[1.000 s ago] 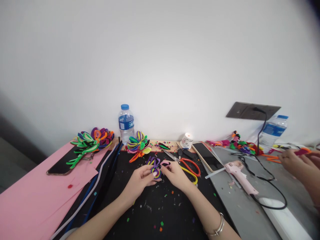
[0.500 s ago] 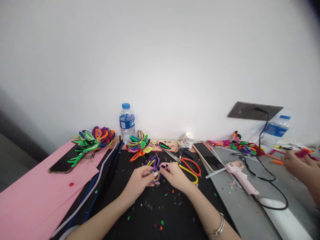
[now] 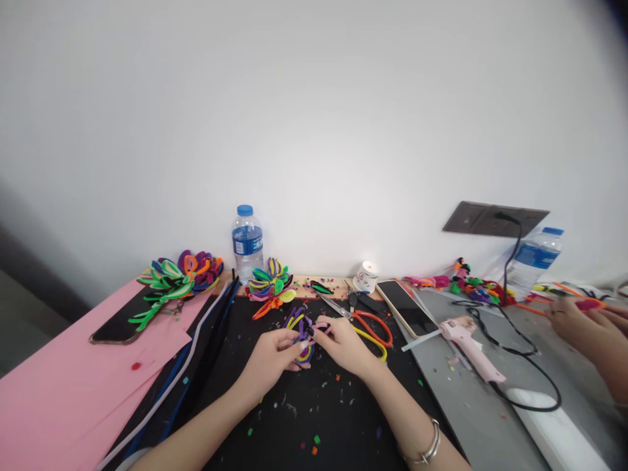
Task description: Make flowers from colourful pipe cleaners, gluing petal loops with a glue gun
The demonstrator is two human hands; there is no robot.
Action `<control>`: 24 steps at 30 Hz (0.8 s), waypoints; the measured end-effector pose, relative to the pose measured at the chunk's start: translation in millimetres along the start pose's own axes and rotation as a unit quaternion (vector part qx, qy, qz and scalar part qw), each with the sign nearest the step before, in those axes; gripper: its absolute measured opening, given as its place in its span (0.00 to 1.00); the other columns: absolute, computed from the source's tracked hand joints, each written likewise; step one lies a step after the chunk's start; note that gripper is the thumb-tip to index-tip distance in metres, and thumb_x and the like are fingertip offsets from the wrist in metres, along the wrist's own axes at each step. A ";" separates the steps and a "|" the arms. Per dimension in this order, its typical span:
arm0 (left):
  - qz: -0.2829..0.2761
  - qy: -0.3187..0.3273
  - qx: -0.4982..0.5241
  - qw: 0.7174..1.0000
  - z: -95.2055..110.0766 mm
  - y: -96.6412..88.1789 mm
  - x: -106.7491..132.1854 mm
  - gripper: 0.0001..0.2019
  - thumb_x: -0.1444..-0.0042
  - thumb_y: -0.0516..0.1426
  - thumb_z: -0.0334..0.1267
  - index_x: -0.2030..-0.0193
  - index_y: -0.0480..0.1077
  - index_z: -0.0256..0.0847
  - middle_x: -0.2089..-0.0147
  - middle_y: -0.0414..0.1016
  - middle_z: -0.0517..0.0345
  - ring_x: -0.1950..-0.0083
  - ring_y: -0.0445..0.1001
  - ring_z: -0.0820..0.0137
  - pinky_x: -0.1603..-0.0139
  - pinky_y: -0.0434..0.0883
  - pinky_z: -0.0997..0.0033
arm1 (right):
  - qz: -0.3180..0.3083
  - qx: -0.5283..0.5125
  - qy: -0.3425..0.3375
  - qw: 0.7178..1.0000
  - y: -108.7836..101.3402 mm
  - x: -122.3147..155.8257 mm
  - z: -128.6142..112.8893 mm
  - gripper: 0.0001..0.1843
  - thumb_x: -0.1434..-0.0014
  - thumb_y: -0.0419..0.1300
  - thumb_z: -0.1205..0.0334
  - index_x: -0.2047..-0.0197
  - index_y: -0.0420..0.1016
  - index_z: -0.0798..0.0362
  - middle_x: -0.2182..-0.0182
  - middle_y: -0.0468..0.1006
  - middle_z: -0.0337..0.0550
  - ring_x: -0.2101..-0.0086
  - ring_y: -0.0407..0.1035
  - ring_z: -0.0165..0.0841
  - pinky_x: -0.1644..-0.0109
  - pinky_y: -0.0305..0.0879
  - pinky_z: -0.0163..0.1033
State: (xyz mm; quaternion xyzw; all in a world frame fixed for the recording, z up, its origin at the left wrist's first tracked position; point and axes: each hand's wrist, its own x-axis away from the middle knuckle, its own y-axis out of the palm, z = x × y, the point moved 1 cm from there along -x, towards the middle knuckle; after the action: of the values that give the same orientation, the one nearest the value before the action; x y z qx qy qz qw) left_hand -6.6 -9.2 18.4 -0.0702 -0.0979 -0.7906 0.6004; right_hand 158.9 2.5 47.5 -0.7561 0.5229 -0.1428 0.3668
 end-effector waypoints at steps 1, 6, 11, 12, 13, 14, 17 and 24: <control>-0.002 0.001 0.001 1.000 -0.2 0.2 0.4 0.13 0.53 0.61 0.42 0.64 0.72 0.34 0.73 0.78 0.56 0.73 0.78 0.67 0.74 0.70 0.75 | 0.004 0.005 -0.003 1.000 -0.1 -0.3 0.1 0.12 0.39 0.49 0.62 0.74 0.64 0.54 0.81 0.62 0.32 0.79 0.54 0.25 0.74 0.49 0.30; 0.000 0.001 0.006 1.000 0.4 0.8 1.5 0.13 0.54 0.62 0.43 0.65 0.72 0.35 0.74 0.77 0.57 0.73 0.78 0.66 0.75 0.70 0.75 | 0.009 0.056 -0.016 0.998 2.1 -1.5 0.5 0.15 0.37 0.47 0.63 0.76 0.62 0.53 0.80 0.63 0.35 0.78 0.58 0.27 0.71 0.51 0.31; 0.002 0.000 0.001 1.000 1.2 0.6 1.3 0.13 0.54 0.62 0.43 0.67 0.72 0.35 0.75 0.76 0.58 0.74 0.78 0.66 0.74 0.70 0.74 | -0.001 0.124 -0.015 0.992 5.0 -1.2 1.4 0.15 0.36 0.46 0.63 0.73 0.64 0.53 0.79 0.65 0.36 0.77 0.60 0.28 0.71 0.52 0.32; 0.002 0.001 -0.001 1.000 1.1 0.5 1.3 0.13 0.54 0.62 0.43 0.67 0.72 0.35 0.75 0.76 0.58 0.73 0.78 0.66 0.74 0.70 0.74 | -0.002 0.136 -0.016 0.991 5.4 -1.0 1.6 0.15 0.36 0.45 0.63 0.73 0.65 0.53 0.79 0.66 0.37 0.76 0.60 0.28 0.71 0.52 0.32; 0.003 0.002 -0.002 1.000 1.0 0.5 1.3 0.13 0.54 0.62 0.43 0.66 0.72 0.35 0.75 0.77 0.58 0.73 0.78 0.66 0.74 0.70 0.75 | -0.003 0.146 -0.018 0.989 5.9 -0.8 1.9 0.15 0.35 0.45 0.63 0.72 0.65 0.53 0.78 0.66 0.37 0.76 0.61 0.28 0.70 0.52 0.32; 0.002 0.003 -0.004 1.000 0.9 0.4 1.3 0.13 0.54 0.62 0.43 0.66 0.72 0.35 0.75 0.77 0.58 0.73 0.78 0.66 0.74 0.70 0.75 | -0.003 0.154 -0.019 0.988 6.4 -0.7 2.2 0.15 0.35 0.44 0.63 0.72 0.65 0.53 0.78 0.67 0.37 0.76 0.61 0.28 0.70 0.52 0.32; 0.003 -0.001 -0.003 1.000 0.9 0.7 1.1 0.14 0.54 0.62 0.44 0.66 0.72 0.35 0.75 0.77 0.57 0.74 0.78 0.67 0.75 0.70 0.75 | -0.003 0.170 -0.016 0.985 7.8 -0.7 2.9 0.15 0.35 0.44 0.63 0.71 0.65 0.53 0.77 0.68 0.38 0.76 0.62 0.29 0.71 0.52 0.31; 0.025 -0.016 0.008 1.000 1.4 1.8 0.7 0.14 0.56 0.63 0.43 0.66 0.72 0.34 0.75 0.77 0.56 0.75 0.78 0.67 0.75 0.70 0.74 | 0.009 0.169 -0.008 0.986 6.8 0.3 -1.1 0.14 0.35 0.45 0.62 0.71 0.66 0.53 0.77 0.69 0.38 0.75 0.63 0.29 0.71 0.51 0.32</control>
State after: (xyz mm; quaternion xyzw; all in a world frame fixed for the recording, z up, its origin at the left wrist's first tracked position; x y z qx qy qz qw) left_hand -5.1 -9.9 20.0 -0.0803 -0.1121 -0.7730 0.6192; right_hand 153.7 0.5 43.4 -0.6796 0.4949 -0.2194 0.4951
